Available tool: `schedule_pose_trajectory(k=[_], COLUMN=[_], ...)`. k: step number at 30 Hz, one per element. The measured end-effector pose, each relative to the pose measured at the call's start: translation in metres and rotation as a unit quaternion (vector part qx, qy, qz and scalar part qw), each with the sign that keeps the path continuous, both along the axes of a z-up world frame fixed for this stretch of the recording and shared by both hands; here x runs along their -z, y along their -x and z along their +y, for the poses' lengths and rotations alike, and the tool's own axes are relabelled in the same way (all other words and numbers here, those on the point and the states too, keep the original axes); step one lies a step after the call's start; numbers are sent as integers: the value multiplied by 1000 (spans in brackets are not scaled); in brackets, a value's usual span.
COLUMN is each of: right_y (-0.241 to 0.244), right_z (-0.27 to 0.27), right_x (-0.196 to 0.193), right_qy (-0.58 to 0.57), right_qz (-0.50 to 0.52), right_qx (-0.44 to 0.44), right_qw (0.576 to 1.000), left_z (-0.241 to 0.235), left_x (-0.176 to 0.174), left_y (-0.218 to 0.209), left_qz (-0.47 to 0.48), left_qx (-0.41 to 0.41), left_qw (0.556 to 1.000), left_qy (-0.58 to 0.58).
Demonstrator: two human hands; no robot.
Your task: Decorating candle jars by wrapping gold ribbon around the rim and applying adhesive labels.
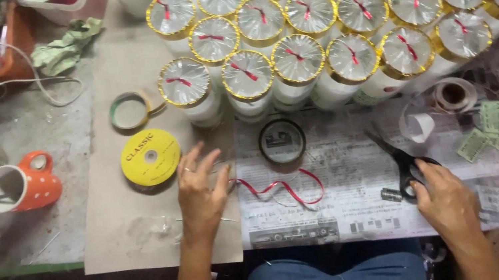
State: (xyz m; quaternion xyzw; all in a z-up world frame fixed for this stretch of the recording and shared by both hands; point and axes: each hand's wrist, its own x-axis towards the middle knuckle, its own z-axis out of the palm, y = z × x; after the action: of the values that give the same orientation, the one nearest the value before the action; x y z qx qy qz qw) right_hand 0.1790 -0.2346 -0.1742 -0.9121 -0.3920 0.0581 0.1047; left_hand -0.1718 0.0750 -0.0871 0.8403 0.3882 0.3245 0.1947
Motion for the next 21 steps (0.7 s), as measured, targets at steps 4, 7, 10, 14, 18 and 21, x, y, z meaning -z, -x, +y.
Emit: schedule_pose_trajectory(k=[4, 7, 10, 14, 18, 21], right_y=[-2, 0, 5, 3, -5, 7], right_z=[-8, -11, -14, -12, -14, -2], right_x=[11, 21, 27, 38, 51, 32], right_qy=[-5, -43, -37, -90, -104, -85], right_qz=[-44, -98, -163, -172, -117, -95], right_qx=[-6, -24, -16, -16, -48, -6], right_qw=[999, 994, 986, 981, 987, 992], left_z=[53, 114, 189, 347, 434, 482], left_x=[-46, -69, -65, 16, 42, 58], left_y=[0, -8, -27, -49, -76, -88], left_qz=[-57, -84, -146, -255, -144, -143], left_qx=[-32, -32, -42, -103, -209, -178], left_qw=[995, 986, 987, 951, 954, 968], left_qy=[-70, -144, -58, 141, 161, 105])
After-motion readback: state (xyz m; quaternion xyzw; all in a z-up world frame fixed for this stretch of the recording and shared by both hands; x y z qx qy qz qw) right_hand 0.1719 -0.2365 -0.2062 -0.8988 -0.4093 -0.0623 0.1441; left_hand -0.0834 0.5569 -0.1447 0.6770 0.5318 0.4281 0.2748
